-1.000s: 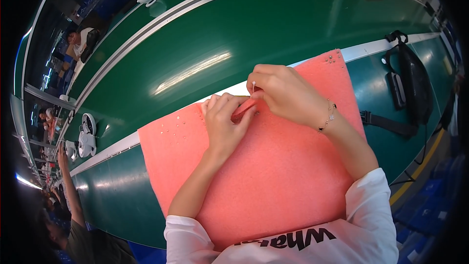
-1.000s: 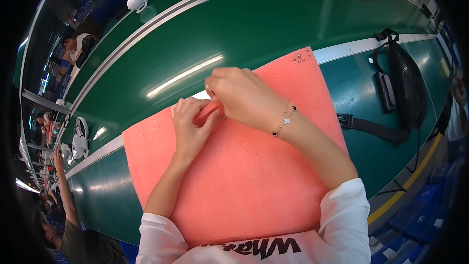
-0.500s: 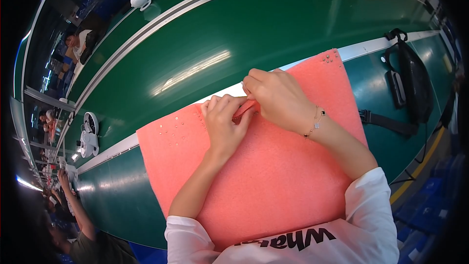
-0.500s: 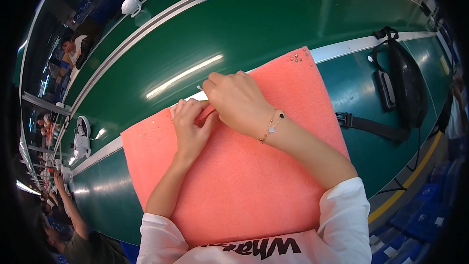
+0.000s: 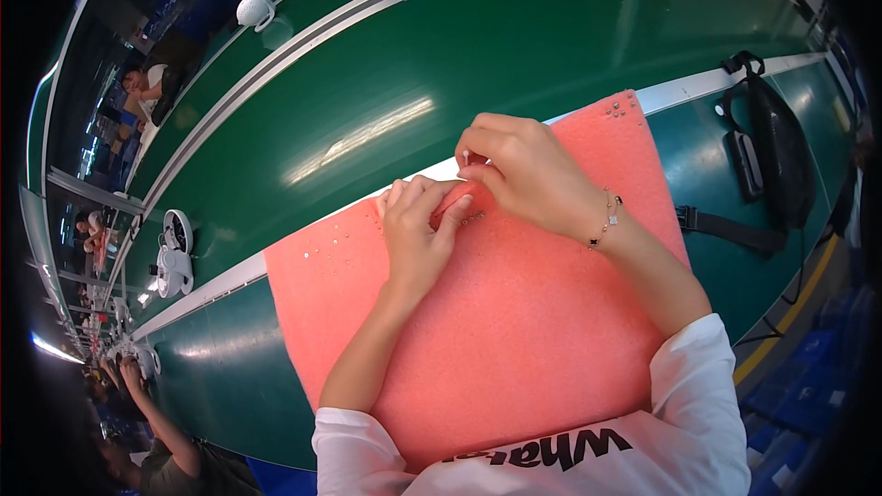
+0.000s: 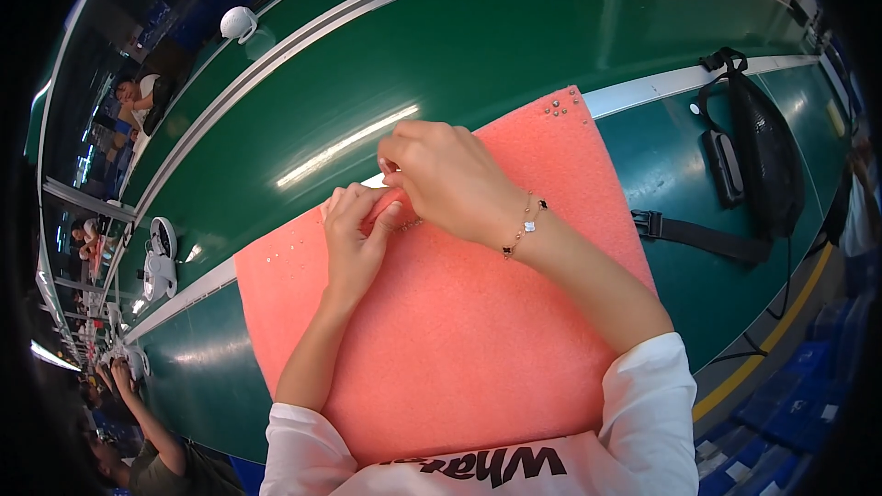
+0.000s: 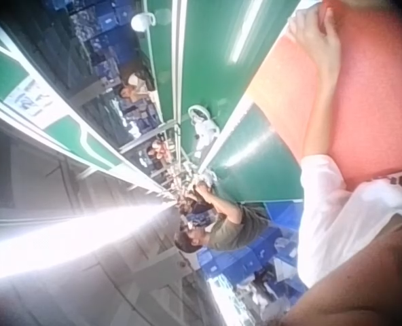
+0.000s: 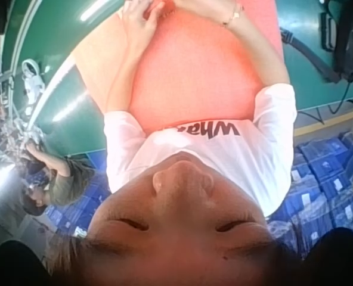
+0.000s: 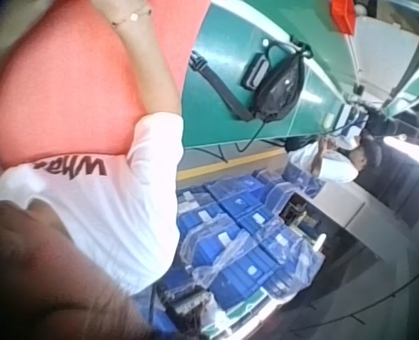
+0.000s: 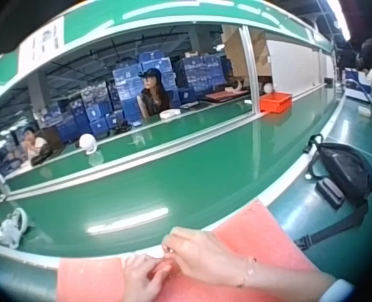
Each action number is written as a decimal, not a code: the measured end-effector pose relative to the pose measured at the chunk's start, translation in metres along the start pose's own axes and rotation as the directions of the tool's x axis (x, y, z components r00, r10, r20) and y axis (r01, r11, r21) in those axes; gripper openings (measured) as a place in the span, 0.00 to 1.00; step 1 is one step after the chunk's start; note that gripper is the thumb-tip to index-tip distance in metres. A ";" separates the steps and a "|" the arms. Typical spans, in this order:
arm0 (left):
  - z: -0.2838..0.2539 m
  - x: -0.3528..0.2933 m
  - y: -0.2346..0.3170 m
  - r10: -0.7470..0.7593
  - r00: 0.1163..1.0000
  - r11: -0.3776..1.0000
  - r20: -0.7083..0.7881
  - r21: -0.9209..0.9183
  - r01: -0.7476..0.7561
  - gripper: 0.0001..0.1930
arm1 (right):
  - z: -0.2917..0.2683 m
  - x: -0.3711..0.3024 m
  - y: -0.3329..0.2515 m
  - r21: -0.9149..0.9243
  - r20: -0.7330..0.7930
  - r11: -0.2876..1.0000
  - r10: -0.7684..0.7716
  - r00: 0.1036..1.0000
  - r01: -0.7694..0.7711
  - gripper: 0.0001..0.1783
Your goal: Assembling and inspecting security camera units on a factory production line.
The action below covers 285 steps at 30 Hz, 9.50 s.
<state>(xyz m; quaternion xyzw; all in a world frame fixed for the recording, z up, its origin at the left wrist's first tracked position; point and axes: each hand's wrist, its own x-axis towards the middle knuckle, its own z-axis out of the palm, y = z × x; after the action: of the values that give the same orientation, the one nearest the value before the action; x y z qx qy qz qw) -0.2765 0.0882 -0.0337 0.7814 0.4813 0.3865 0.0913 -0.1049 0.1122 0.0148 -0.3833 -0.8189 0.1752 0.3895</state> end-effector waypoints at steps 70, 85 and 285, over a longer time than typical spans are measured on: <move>0.002 0.001 0.010 -0.063 0.998 0.998 -0.007 0.030 0.063 0.10 | 0.006 -0.007 0.017 -0.169 0.067 0.983 0.087 0.994 -0.074 0.09; 0.006 -0.008 0.002 0.029 0.994 0.958 0.103 0.281 -0.057 0.13 | 0.013 -0.009 0.031 -0.407 0.241 0.898 0.283 0.928 -0.168 0.31; -0.067 0.055 -0.030 -0.715 0.612 -0.233 0.339 -0.940 0.248 0.36 | 0.015 0.004 0.043 0.186 -0.106 0.948 0.279 0.954 -0.257 0.20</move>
<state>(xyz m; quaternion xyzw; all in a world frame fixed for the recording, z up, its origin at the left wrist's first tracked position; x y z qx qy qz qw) -0.3304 0.1335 0.0248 0.1412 0.3584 0.6521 0.6530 -0.0975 0.1428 -0.0179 -0.4673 -0.7139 0.2702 0.4460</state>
